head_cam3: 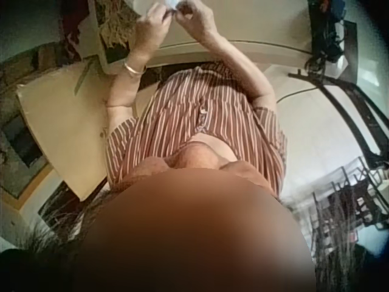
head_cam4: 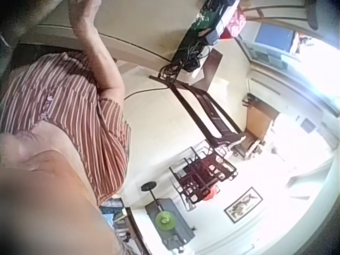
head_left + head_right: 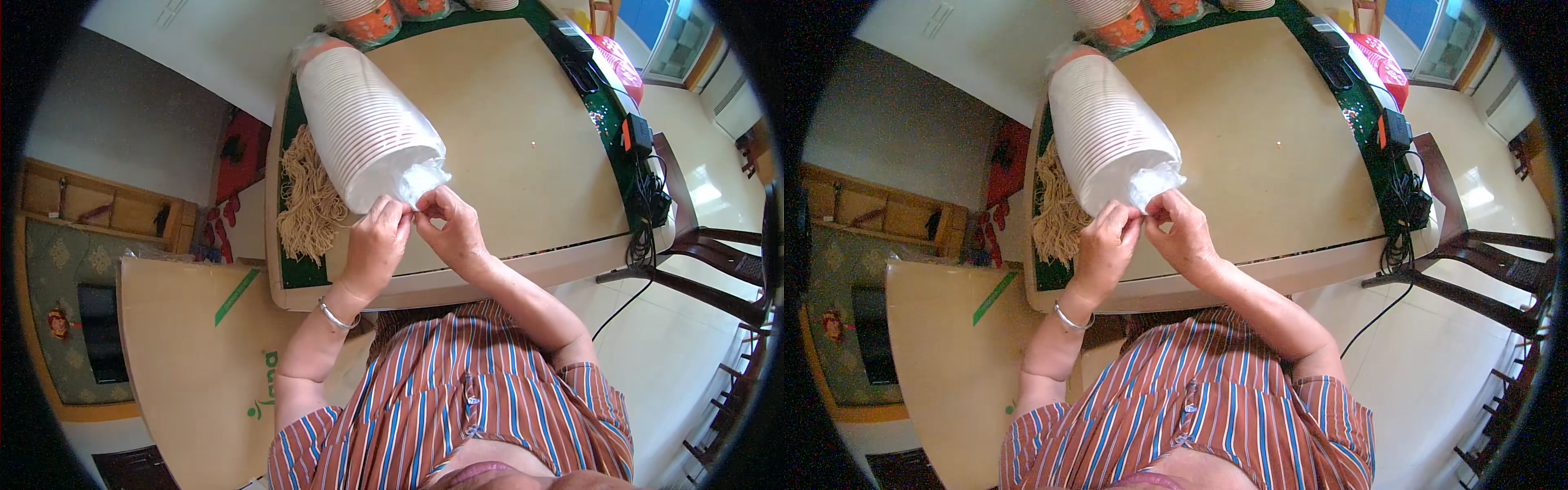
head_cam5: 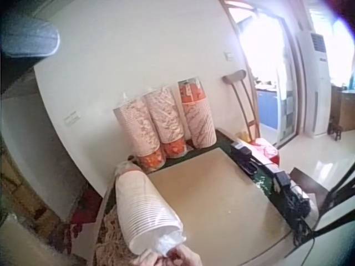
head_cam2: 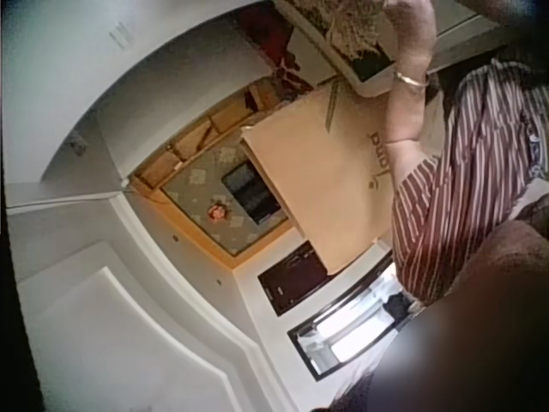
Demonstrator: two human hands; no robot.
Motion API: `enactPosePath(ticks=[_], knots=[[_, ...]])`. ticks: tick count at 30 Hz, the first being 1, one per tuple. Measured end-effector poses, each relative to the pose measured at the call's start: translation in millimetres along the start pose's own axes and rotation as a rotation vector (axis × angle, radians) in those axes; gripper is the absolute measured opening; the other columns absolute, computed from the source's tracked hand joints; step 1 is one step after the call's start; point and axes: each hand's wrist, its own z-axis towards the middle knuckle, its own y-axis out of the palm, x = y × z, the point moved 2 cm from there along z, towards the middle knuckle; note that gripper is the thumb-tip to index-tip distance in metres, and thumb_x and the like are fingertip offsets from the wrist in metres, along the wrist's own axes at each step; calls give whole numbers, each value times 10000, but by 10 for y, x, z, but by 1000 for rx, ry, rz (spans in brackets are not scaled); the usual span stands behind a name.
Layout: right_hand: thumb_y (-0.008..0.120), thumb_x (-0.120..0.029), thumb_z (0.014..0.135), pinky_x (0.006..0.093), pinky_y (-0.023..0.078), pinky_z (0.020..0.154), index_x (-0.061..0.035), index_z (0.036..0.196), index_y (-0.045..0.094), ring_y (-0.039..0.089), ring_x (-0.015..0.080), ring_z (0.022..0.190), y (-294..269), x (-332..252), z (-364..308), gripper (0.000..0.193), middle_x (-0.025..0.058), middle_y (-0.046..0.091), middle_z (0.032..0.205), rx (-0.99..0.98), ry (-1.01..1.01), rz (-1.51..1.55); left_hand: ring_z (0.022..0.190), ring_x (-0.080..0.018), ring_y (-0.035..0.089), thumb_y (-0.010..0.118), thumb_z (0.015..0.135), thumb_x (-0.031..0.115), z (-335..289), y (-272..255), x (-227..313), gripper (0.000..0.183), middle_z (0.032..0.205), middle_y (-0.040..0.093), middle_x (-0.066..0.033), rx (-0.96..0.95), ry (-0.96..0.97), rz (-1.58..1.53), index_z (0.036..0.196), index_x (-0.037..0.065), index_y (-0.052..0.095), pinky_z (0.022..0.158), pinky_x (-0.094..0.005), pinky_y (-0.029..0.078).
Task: Unpacking a stack of paper cups from a plastic bag.
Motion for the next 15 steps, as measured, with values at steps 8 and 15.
enactPosePath(ticks=[8, 15], knots=[[715, 36, 852, 246, 541, 729, -8, 946, 601, 638, 67, 807, 34, 78, 6, 154, 30, 641, 856, -34, 76, 115, 759, -310, 664, 714, 830, -5, -4, 26, -98, 129, 864, 638, -122, 23, -42, -86, 902, 26, 612, 665, -390, 548], [691, 38, 835, 301, 549, 715, 6, 954, 604, 652, 122, 762, 44, 170, 34, 151, 92, 662, 857, -22, 68, 69, 731, -276, 673, 724, 816, -3, 57, 24, -132, 137, 844, 639, -117, 33, 38, -51, 879, 27, 607, 651, -378, 551]])
